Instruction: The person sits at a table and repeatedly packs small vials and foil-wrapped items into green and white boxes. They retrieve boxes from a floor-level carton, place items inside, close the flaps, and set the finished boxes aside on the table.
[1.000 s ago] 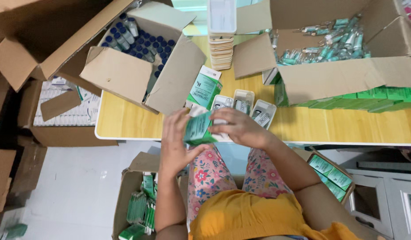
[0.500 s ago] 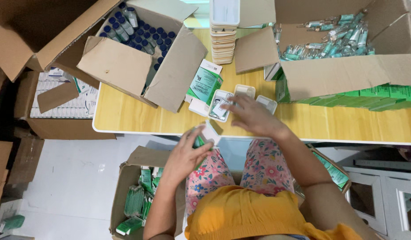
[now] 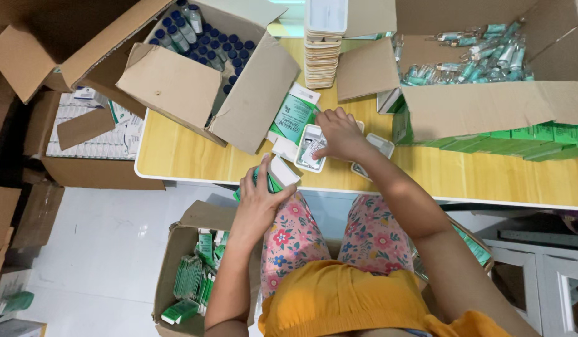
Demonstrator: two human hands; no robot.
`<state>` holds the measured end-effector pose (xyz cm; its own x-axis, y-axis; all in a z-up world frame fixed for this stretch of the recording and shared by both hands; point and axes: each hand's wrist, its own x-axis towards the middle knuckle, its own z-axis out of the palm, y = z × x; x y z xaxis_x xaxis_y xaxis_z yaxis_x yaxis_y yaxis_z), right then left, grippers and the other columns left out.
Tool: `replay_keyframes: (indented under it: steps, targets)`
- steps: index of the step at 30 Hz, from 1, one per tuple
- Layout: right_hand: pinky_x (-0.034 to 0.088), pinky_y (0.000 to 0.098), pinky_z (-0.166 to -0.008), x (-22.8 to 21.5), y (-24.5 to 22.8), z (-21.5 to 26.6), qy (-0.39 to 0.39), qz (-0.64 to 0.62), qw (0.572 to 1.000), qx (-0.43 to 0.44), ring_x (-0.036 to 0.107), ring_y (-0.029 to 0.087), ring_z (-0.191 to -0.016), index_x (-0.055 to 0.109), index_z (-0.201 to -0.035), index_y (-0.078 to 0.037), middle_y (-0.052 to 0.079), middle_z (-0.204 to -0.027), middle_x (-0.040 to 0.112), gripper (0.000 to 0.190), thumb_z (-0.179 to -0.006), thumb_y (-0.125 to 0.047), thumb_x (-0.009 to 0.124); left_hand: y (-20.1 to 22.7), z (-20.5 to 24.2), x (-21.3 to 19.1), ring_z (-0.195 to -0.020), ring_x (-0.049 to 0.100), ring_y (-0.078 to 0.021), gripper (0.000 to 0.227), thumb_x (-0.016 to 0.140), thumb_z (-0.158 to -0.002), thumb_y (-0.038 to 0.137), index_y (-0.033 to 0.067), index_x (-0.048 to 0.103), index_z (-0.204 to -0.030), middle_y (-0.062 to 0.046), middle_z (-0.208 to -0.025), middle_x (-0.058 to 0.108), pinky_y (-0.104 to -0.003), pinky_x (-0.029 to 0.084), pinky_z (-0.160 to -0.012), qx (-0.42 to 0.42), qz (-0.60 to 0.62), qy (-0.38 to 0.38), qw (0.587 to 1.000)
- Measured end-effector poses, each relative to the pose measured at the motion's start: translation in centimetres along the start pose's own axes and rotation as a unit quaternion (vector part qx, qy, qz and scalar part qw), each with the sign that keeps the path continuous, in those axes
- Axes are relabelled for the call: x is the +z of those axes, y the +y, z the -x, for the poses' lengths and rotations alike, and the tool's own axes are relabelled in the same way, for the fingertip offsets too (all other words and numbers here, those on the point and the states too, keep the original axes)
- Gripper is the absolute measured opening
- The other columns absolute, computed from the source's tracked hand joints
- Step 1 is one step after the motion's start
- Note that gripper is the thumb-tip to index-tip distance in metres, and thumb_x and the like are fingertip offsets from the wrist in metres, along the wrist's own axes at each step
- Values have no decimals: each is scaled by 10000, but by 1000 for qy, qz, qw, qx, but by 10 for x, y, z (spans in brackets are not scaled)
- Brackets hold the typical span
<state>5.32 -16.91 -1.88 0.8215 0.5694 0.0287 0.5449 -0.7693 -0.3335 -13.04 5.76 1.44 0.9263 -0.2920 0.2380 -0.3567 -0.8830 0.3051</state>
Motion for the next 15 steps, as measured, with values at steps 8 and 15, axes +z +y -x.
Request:
replay_keyframes:
  steps: [8,15]
  targets:
    - [523,454,-835,-1,6,8,-31,-228,973,35,695,359,-1035,432,-1159,-96,140,-1057,704,698,-689,-246,925,-5,-9,9,-1339,386,-498,399,616,-900,167,403,707,-1209,-248,-1597,285,-589,362,-1080,23,-18,18,999]
    - [582,352,-913,-4,-2,36,15,-704,700,118,676,202,-1087,468,-1338,-93,53,-1138,664,625,-823,-49,820,6,-24,18,-1304,405,-504,366,636,-874,197,379,714,-1182,-264,-1559,314,-611,368,-1047,24,-18,10,999]
